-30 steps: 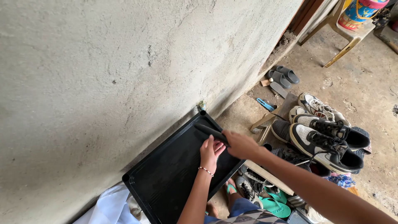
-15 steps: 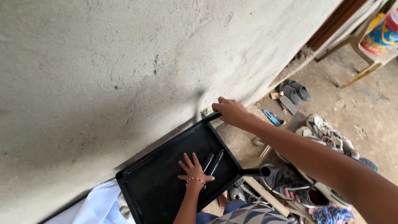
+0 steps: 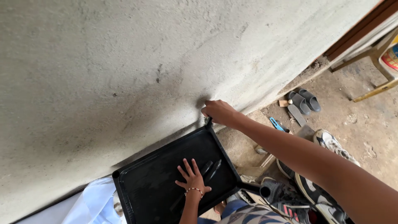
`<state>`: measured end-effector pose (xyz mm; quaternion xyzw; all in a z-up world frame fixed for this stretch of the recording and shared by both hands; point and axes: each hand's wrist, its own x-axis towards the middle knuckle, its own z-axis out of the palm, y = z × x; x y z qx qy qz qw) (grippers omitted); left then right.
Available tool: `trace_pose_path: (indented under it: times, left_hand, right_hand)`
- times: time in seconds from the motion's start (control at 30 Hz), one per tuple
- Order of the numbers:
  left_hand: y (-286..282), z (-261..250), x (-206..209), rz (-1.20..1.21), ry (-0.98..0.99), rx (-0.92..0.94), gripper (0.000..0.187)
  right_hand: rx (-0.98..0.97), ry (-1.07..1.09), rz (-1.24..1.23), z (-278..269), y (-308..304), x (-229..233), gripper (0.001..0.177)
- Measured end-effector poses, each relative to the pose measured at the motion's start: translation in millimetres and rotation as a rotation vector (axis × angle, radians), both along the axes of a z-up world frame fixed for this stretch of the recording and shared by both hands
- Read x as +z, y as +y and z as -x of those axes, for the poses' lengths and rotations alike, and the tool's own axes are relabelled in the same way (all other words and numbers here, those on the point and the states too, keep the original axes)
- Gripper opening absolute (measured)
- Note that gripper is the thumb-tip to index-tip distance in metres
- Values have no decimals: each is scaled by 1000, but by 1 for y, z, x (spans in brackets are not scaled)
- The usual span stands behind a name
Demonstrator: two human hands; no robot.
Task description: The person cleans and assembles a small plastic tiered shelf unit and then organizes shoes.
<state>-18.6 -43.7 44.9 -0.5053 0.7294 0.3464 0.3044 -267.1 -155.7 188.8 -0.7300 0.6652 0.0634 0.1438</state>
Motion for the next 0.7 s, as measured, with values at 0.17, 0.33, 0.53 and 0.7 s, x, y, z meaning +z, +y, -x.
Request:
trace_pose_path:
  times: [0.17, 0.33, 0.53, 0.7]
  left_hand:
    - [-3, 1, 9, -20, 3, 39, 154]
    - [-2, 2, 14, -40, 26, 66, 154]
    - [4, 0, 6, -1, 32, 56, 157]
    - [8, -2, -5, 35, 81, 78, 158]
  right_hand:
    - [46, -107, 61, 4, 4, 0, 20]
    - [79, -101, 98, -3, 8, 11, 23]
    - [-9, -62, 9, -10, 4, 22, 19]
    - [296, 569, -335, -41, -1, 87, 21]
